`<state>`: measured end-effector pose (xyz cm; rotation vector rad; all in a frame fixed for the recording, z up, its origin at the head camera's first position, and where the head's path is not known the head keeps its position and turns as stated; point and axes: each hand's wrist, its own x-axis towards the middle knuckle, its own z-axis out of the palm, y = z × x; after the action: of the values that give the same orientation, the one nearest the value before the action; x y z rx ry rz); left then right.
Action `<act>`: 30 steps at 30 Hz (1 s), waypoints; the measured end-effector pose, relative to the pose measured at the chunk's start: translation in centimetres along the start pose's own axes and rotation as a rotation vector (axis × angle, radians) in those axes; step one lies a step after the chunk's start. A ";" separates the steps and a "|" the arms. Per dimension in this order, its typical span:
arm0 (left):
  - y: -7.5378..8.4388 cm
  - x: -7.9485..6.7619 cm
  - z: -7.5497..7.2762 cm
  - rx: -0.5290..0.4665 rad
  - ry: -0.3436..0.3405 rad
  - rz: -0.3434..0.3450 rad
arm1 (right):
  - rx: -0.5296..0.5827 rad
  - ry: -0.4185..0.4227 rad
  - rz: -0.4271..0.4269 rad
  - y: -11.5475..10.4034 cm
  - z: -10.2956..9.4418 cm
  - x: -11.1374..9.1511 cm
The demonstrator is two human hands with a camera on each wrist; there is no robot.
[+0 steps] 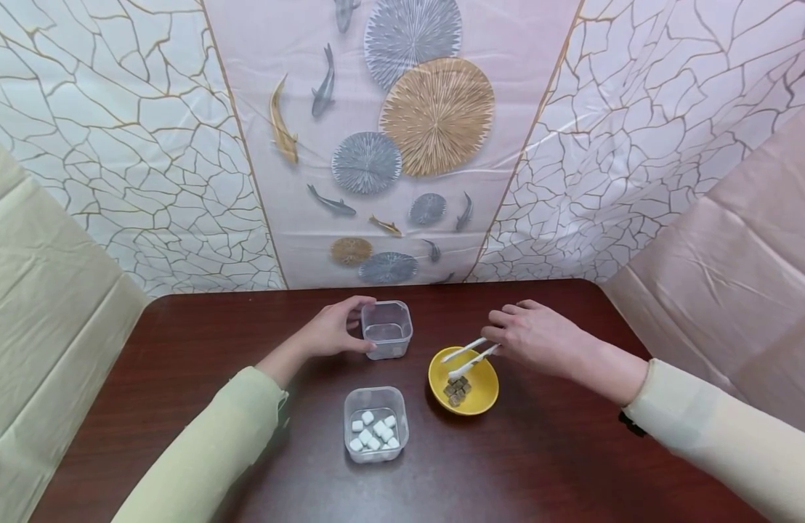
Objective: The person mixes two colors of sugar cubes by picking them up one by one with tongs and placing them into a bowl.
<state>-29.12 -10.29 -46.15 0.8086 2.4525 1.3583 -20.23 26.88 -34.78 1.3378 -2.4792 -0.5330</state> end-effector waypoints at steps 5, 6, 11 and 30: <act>-0.1 0.0 0.0 0.005 -0.002 -0.001 | 0.048 0.039 0.014 0.6 -1.0 1.3; -0.1 0.0 0.0 0.006 -0.001 0.000 | 0.056 0.043 0.016 0.7 -1.3 1.7; -0.2 0.1 -0.1 0.010 0.004 -0.001 | 0.074 0.045 0.031 1.2 -2.4 4.4; -0.4 0.2 0.0 0.020 0.001 -0.013 | -0.011 -0.165 0.024 0.6 -0.8 13.6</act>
<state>-29.46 -10.32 -46.45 0.7952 2.4714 1.3328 -27.59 15.60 -32.92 1.3065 -2.6152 -0.6761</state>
